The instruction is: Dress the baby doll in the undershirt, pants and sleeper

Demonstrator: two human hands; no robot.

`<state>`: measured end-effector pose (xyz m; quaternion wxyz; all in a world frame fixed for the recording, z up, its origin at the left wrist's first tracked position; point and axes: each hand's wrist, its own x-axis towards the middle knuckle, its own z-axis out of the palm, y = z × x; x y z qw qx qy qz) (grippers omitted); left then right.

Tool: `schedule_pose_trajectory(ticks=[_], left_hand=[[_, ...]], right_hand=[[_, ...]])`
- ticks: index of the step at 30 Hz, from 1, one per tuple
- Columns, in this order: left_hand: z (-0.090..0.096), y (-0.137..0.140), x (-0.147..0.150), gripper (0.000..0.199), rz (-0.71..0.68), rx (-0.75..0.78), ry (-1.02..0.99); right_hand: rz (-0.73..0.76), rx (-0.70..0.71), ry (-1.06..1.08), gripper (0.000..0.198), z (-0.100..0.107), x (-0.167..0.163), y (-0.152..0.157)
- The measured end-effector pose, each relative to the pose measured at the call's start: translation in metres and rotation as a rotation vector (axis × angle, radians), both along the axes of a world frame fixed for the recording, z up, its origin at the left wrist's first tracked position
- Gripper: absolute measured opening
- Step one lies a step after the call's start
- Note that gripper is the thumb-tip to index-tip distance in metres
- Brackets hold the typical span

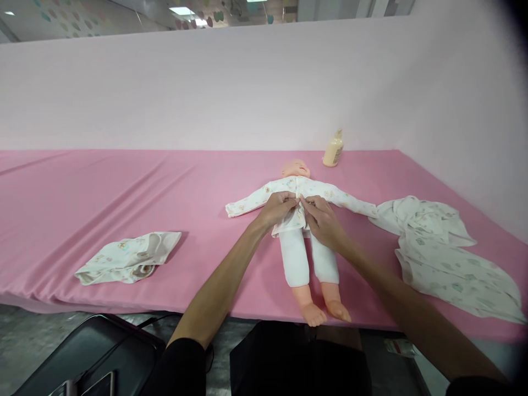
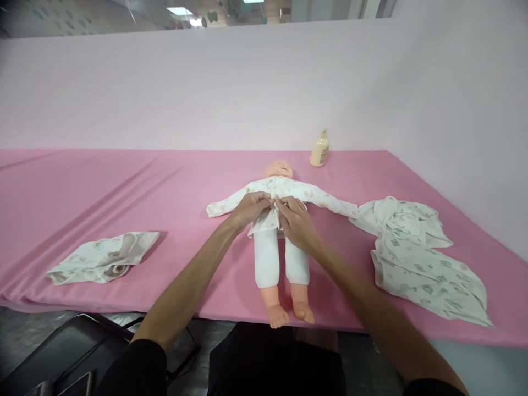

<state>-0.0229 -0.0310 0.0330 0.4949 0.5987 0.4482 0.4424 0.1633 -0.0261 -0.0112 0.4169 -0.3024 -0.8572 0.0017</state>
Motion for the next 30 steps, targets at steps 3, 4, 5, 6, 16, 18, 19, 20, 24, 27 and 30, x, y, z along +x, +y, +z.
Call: schedule_pose_trajectory(ticks=[3,4,5,6,16,18,19,20,24,27,30], left_hand=[[-0.002,0.001,0.001,0.018,0.014,0.012,0.006],[-0.002,0.001,0.003,0.017,0.028,0.027,0.015],[-0.002,0.0,0.004,0.016,0.05,0.051,0.029],[-0.003,0.0,0.005,0.015,0.079,0.082,0.048],[-0.005,-0.003,0.012,0.023,0.147,0.24,0.079],[-0.004,-0.003,0.014,0.025,0.158,0.255,0.088],[-0.004,-0.004,0.015,0.024,0.167,0.257,0.097],[-0.004,-0.004,0.016,0.024,0.18,0.257,0.11],[-0.002,-0.006,0.019,0.023,0.245,0.253,0.187],[-0.001,-0.006,0.02,0.023,0.257,0.228,0.213],[-0.001,-0.004,0.018,0.025,0.246,0.237,0.225]], right_hand=[[0.02,-0.017,0.015,0.051,0.0,0.001,0.001],[0.026,-0.025,0.024,0.051,0.0,0.001,0.001],[0.031,-0.035,0.034,0.05,0.001,0.001,0.001],[0.033,-0.045,0.046,0.049,0.002,0.0,0.001],[0.028,-0.282,0.2,0.036,0.013,-0.003,-0.004],[0.026,-0.308,0.229,0.032,0.014,-0.003,-0.004],[0.029,-0.31,0.236,0.031,0.015,-0.002,-0.003],[0.032,-0.311,0.241,0.03,0.015,-0.002,-0.002],[0.044,-0.333,0.254,0.03,0.014,-0.002,-0.002],[0.047,-0.353,0.265,0.032,0.015,-0.003,-0.003],[0.041,-0.375,0.273,0.034,0.016,-0.004,-0.005]])
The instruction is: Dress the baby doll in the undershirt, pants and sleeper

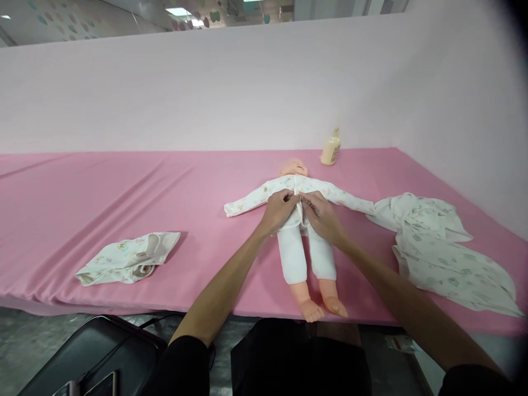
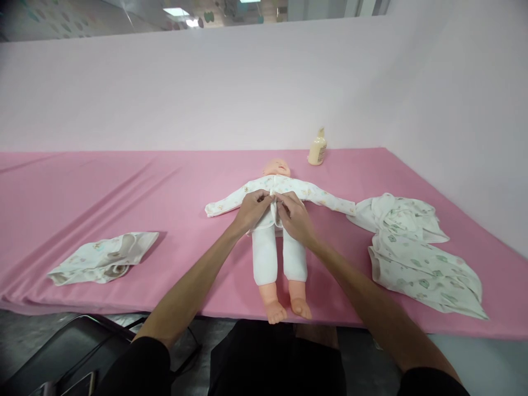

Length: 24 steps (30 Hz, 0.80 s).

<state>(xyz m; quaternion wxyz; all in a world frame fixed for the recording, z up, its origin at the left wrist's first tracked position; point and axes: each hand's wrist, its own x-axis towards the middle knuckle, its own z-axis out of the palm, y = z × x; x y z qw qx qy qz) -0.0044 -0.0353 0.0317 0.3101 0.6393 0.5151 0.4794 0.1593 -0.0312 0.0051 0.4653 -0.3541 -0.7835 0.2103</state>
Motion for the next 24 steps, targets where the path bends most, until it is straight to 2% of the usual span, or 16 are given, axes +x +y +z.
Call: schedule_pose_trajectory(ticks=[6,14,24], left_hand=[[-0.0018,0.0006,-0.0028,0.027,-0.059,0.007,-0.037],[-0.0067,0.0029,-0.0024,0.025,-0.076,-0.054,-0.238],[-0.0067,0.0033,-0.0027,0.024,-0.082,-0.057,-0.249]], right_hand=[[-0.001,-0.014,-0.002,0.034,-0.0004,-0.0002,-0.0001],[0.008,0.008,0.015,0.034,-0.0013,-0.0003,0.0],[-0.005,0.031,-0.009,0.035,-0.0017,0.0002,-0.0015]])
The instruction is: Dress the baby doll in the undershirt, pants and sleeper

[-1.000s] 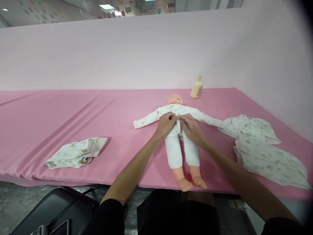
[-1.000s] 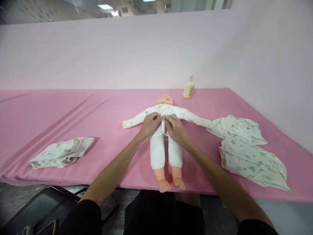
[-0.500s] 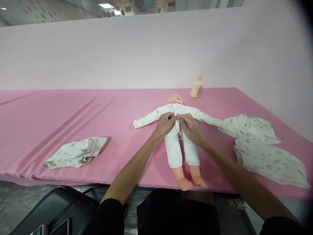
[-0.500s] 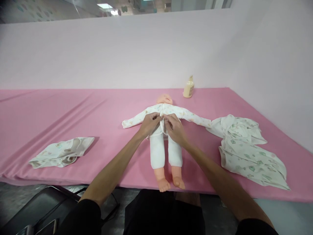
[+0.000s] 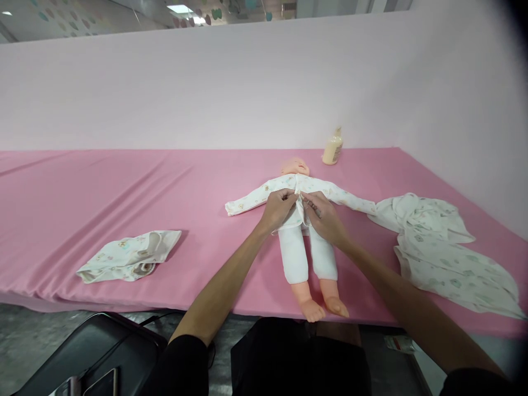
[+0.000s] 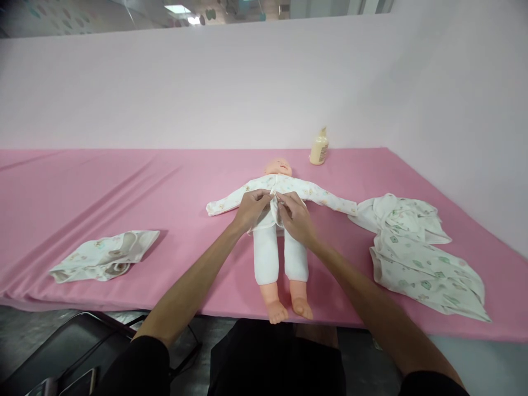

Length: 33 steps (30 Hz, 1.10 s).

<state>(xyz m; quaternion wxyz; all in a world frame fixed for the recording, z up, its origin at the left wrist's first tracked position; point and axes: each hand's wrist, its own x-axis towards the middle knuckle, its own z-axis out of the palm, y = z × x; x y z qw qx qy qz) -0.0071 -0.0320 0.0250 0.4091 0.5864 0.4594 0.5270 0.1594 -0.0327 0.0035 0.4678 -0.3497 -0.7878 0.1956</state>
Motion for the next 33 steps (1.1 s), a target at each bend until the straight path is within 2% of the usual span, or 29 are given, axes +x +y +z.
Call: schedule_pose_trajectory(ticks=[11,17,23,28,33], left_hand=[[-0.003,0.002,-0.001,0.022,0.022,0.016,0.023],[0.0,-0.003,0.002,0.021,0.066,0.107,0.112],[0.002,-0.005,0.003,0.022,0.055,0.184,0.197],[0.001,-0.002,0.0,0.02,0.021,0.155,0.202],[0.003,0.0,-0.002,0.021,-0.035,0.087,0.159]], right_hand=[[0.0,-0.008,-0.021,0.035,-0.003,0.001,0.001],[-0.015,-0.003,0.011,0.03,0.001,0.0,0.003],[-0.113,-0.145,0.164,0.025,0.005,-0.006,0.009],[-0.058,-0.193,0.185,0.026,0.005,-0.003,0.017],[0.013,-0.181,0.099,0.025,0.011,0.005,0.021]])
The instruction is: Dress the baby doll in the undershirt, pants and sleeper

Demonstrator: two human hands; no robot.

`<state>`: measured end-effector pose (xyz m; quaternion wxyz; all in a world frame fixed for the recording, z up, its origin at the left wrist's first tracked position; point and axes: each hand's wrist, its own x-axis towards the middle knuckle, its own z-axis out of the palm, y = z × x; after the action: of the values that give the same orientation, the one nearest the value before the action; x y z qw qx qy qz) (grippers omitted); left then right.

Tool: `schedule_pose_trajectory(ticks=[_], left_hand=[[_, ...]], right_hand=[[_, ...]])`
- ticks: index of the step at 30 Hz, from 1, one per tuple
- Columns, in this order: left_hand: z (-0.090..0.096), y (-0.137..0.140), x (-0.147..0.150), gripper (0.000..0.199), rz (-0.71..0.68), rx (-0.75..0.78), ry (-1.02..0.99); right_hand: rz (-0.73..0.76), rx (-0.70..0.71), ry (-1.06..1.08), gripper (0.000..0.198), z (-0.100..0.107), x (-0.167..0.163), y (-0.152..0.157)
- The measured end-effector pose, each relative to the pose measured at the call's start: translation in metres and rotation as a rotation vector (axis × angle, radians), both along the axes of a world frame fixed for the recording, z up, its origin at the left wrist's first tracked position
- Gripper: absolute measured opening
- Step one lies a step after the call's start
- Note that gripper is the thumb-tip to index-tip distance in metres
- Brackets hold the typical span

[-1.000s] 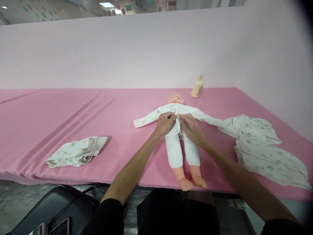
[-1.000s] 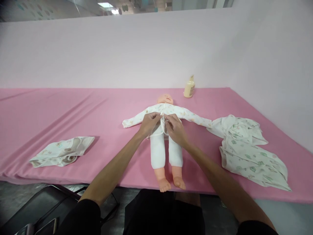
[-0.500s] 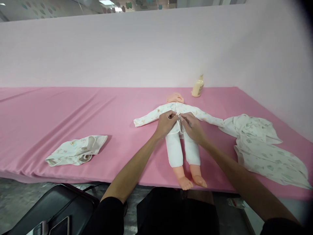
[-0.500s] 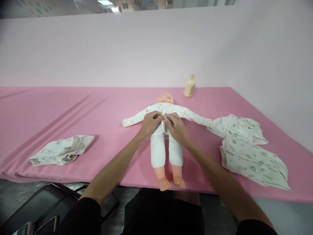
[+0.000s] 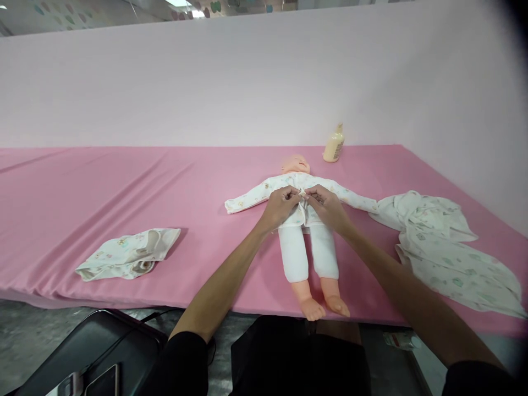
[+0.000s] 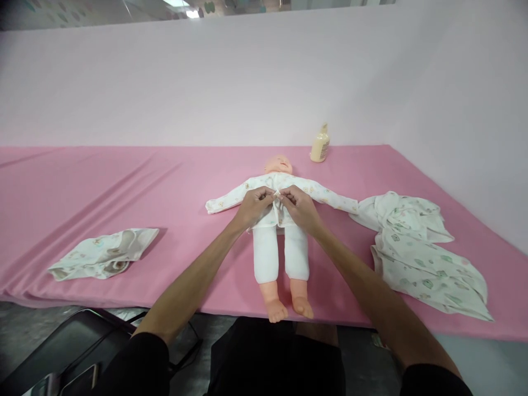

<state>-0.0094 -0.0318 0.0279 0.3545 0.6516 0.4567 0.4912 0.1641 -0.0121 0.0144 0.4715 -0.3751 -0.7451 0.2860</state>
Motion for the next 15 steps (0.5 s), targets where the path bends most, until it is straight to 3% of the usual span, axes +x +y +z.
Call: schedule_pose_trajectory(ticks=[9,15], left_hand=[[0.0004,-0.0014,0.0002,0.014,0.018,-0.05,0.04],[-0.0004,-0.0035,0.0019,0.016,0.026,0.048,0.138]], right_hand=[[0.006,0.198,-0.086,0.024,-0.0038,-0.0007,0.0015],[-0.008,0.188,-0.073,0.02,-0.0068,-0.0023,-0.0003]])
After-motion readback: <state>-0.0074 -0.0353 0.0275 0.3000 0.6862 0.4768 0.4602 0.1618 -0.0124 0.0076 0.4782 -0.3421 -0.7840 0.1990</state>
